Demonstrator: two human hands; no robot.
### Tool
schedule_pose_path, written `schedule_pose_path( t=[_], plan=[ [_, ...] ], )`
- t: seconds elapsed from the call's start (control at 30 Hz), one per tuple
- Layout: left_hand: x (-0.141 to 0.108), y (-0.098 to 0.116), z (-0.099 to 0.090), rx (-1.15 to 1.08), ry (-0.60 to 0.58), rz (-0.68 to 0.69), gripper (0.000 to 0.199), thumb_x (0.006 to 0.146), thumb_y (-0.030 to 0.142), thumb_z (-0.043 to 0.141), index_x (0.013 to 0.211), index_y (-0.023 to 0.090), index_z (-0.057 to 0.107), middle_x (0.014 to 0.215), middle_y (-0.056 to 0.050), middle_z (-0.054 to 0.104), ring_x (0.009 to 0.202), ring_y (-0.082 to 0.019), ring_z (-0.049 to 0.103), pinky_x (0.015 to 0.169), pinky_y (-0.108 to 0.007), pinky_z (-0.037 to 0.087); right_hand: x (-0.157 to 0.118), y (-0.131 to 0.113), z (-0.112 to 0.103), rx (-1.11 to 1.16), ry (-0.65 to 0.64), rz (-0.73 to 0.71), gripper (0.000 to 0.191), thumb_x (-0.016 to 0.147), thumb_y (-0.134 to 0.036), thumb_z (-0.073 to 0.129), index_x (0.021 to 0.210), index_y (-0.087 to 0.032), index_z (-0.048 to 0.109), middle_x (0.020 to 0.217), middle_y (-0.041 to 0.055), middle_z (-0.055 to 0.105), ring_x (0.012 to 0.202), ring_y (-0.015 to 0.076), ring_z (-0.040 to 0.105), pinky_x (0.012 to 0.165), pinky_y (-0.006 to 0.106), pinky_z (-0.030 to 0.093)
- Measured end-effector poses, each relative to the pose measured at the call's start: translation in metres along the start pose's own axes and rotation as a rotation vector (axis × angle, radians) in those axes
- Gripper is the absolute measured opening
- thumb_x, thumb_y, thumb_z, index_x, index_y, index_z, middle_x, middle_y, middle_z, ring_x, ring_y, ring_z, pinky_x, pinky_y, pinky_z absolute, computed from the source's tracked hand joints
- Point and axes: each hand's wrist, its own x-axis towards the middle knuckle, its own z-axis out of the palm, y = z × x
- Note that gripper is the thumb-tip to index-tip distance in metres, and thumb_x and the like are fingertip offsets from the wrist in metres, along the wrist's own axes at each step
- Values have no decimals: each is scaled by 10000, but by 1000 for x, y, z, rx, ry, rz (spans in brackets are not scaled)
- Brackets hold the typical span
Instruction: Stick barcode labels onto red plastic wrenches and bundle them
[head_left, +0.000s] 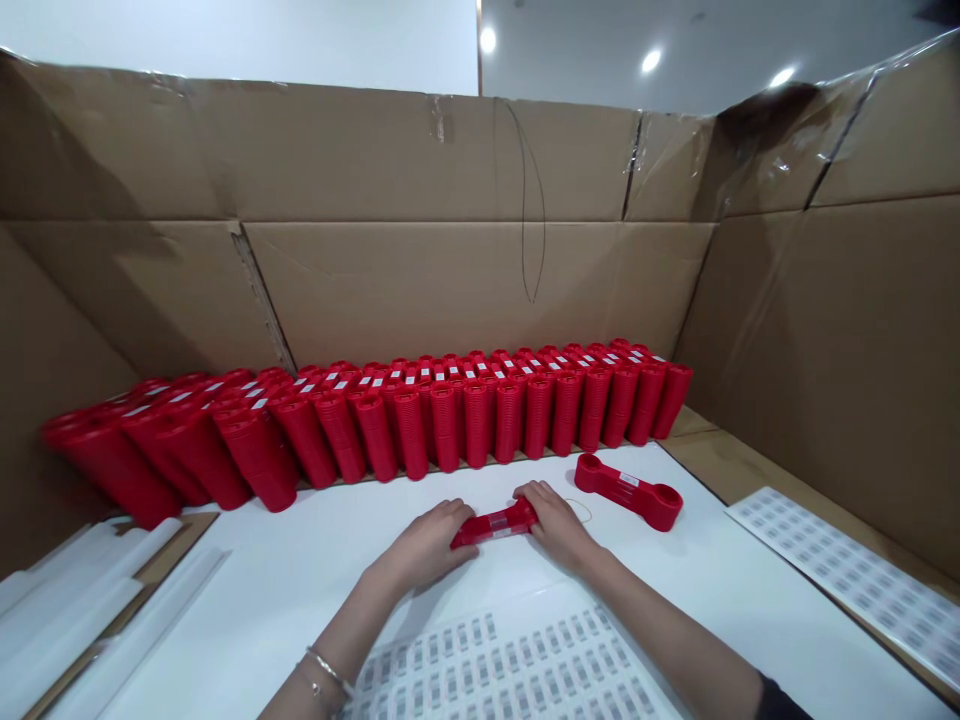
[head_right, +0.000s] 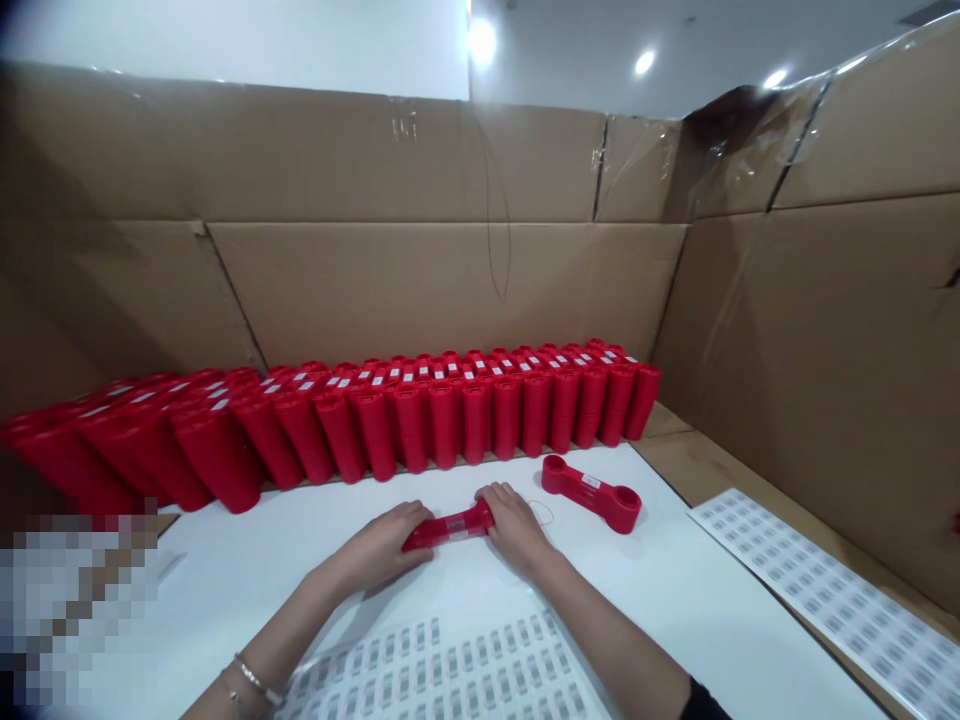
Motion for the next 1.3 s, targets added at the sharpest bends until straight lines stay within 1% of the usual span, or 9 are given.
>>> schedule_pose_path(
  t=[0.27,0.4,0.47,0.6,0.73,0.9,1.13,1.23,1.3],
  plan=[
    [2,-17,3,35,129,10,152,829,238,462,962,187,514,981,-32,527,915,-196,490,750,-290,383,-7,-13,-13,-41,-71,-192,514,727,-196,589,1223,-210,455,1137,34,506,1049,170,426,911,286,340],
    [4,-7,3,47,119,20,151,831,267,499,962,195,520,968,-25,543,898,-200,498,734,-294,374,-1,-25,-11,-153,-34,-204,349,834,-316,547,1165,-210,521,1101,32,551,1054,177,442,947,324,289],
    [4,3,5,70,116,26,144,839,280,494,946,187,517,964,-31,548,884,-205,499,719,-298,370,2,-30,-6,-218,-46,-213,237,889,-264,461,1087,-192,569,999,33,590,978,159,481,946,330,271],
    [4,18,6,90,109,49,129,847,273,482,916,169,511,963,-46,547,874,-207,495,714,-298,365,3,-34,2,-295,-66,-248,237,835,-81,416,948,-154,610,827,38,598,821,122,511,914,316,265],
    [3,21,1,50,110,51,129,820,238,503,923,163,519,956,-45,546,871,-201,494,722,-294,370,3,-33,-2,-283,-33,-222,253,825,-82,432,957,-176,626,806,31,608,791,118,516,891,317,258],
    [2,13,-8,-90,74,27,169,793,237,522,945,168,552,942,-34,560,877,-190,515,756,-281,380,6,-34,-22,-200,-133,-208,223,887,-280,483,1056,-228,618,945,31,636,919,151,525,885,309,265],
    [3,12,-7,-141,36,6,222,773,265,529,973,177,569,959,-27,568,903,-191,523,785,-275,381,6,-30,-19,-231,-161,-132,240,826,-93,462,921,-187,662,877,35,642,885,143,526,892,304,270],
    [3,9,-4,-159,21,-10,230,770,273,523,976,184,574,964,-25,571,903,-189,525,785,-272,382,6,-29,-18,-197,-192,-115,213,853,-199,492,989,-214,655,928,27,640,927,150,533,904,300,292],
    [3,5,-3,-181,19,-15,253,773,282,516,1002,189,572,980,-27,572,906,-191,527,789,-274,383,7,-27,-26,-143,-232,-99,326,809,-355,584,1105,-223,616,1061,32,611,1021,173,515,921,292,319]
  ],
)
